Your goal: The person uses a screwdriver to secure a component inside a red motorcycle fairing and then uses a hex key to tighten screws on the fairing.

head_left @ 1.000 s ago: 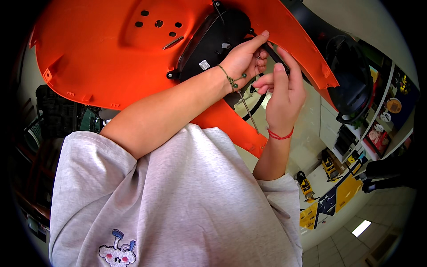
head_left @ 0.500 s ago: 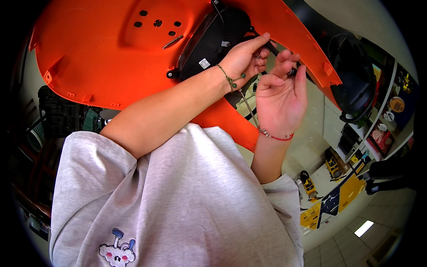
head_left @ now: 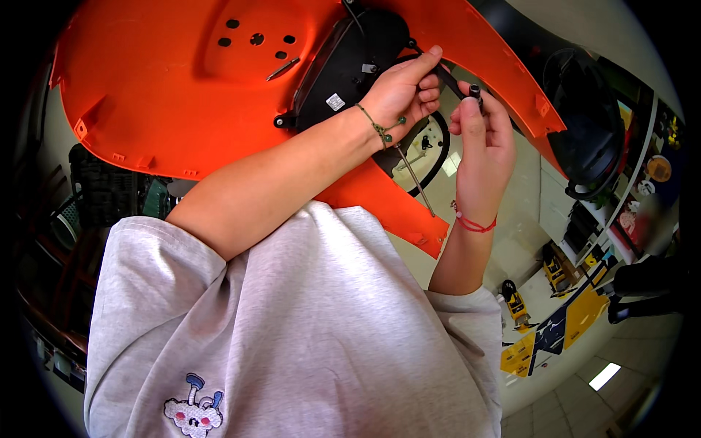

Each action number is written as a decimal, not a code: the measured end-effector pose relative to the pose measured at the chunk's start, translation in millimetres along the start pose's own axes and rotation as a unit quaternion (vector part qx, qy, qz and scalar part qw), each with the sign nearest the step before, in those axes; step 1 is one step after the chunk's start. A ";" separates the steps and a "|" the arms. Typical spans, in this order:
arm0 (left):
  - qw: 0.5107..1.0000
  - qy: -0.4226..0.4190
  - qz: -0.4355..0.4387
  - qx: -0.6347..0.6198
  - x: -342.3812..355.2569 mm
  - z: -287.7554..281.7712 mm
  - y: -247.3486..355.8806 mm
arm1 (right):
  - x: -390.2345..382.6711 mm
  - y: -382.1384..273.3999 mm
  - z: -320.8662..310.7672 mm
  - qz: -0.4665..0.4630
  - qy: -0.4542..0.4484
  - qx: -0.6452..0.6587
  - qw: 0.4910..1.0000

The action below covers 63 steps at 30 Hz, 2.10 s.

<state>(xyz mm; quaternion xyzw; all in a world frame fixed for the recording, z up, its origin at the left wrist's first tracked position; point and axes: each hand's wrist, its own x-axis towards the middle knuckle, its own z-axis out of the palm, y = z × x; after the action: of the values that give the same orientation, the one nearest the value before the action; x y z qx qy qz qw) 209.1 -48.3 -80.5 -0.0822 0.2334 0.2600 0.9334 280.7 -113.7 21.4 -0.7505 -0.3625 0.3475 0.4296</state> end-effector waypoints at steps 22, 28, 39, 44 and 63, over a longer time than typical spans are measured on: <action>0.945 0.169 0.003 0.282 -29.2 -0.2 -4.5 | 50.6 45.1 11.8 -0.128 0.018 -0.072 0.989; 0.878 -0.013 -0.061 0.475 -81.9 8.1 12.3 | 32.5 10.7 6.0 -0.047 0.075 0.020 0.996; 0.685 -0.006 -0.112 0.720 -143.4 25.4 93.6 | -39.7 31.1 -19.2 0.065 0.009 0.071 0.995; 0.626 0.007 -0.140 0.768 -132.9 26.6 100.9 | -60.7 35.3 -9.6 0.079 -0.046 0.067 0.994; 0.471 -0.155 0.074 0.865 -107.9 1.5 72.6 | -92.4 39.7 -7.4 0.010 0.021 0.124 0.992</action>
<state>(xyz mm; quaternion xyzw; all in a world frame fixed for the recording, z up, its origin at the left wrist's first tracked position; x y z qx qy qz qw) 90.1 -34.2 -29.9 0.8266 0.1960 0.0020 0.5275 250.8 -209.1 8.1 -0.7023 -0.3001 0.3781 0.5232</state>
